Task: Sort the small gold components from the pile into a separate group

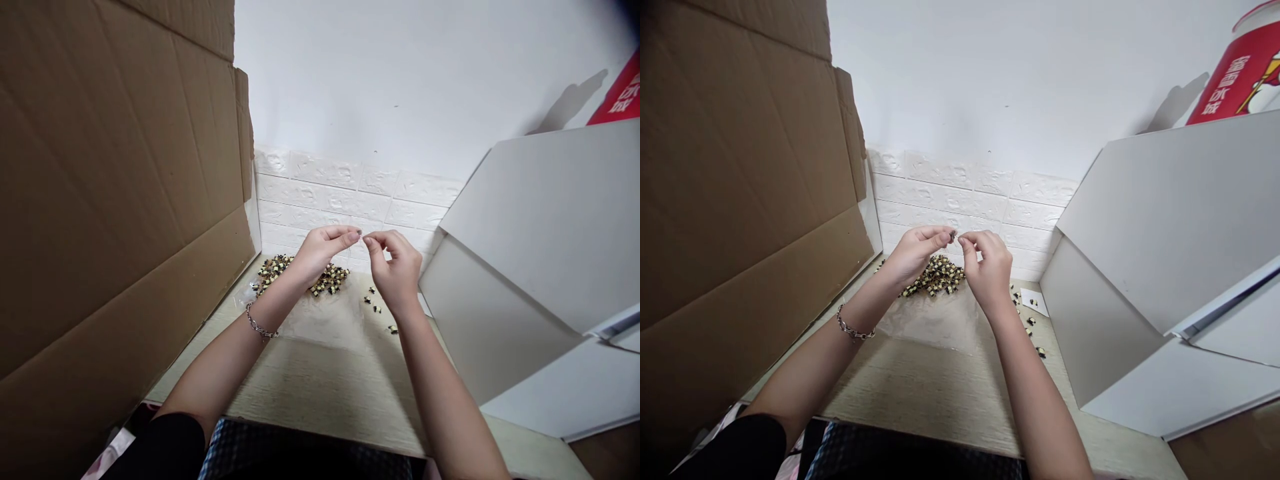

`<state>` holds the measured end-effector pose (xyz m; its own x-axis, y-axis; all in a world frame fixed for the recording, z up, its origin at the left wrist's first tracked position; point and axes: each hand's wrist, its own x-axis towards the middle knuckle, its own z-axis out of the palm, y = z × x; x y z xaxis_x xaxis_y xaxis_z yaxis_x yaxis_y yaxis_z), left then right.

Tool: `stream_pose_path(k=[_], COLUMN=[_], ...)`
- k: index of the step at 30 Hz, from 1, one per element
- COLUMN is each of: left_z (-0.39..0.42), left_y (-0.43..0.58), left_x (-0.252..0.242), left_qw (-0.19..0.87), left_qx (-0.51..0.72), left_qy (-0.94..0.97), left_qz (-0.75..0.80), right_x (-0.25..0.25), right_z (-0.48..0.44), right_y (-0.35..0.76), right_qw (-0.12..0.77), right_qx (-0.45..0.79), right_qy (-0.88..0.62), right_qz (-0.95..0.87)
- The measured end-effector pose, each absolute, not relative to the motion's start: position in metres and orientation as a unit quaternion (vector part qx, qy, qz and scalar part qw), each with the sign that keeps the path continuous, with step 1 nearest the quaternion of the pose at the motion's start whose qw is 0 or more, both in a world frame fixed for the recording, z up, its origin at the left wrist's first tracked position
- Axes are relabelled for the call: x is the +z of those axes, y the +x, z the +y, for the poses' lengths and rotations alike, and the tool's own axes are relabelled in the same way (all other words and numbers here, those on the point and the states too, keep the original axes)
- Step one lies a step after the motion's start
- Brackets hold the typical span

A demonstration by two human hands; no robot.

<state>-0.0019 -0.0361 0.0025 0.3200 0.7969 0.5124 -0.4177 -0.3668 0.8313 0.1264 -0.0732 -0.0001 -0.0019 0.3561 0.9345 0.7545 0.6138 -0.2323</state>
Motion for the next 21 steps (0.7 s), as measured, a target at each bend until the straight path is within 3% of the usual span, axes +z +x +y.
stream_pose_path(k=[8,21], left_z=[-0.037,-0.036], left_y=[-0.004,-0.007], left_x=[0.001,0.000], left_qw=[0.724,0.763], left_qx=[0.443,0.370], left_qy=[0.520,0.522], left_qz=[0.100,0.091], right_x=[0.003,0.011], right_z=[-0.074,-0.083], right_y=[0.131,0.137], right_qw=[0.582,0.558], right_qx=[-0.175,-0.166], right_qy=[-0.403,-0.403], right_qz=[-0.684,-0.706])
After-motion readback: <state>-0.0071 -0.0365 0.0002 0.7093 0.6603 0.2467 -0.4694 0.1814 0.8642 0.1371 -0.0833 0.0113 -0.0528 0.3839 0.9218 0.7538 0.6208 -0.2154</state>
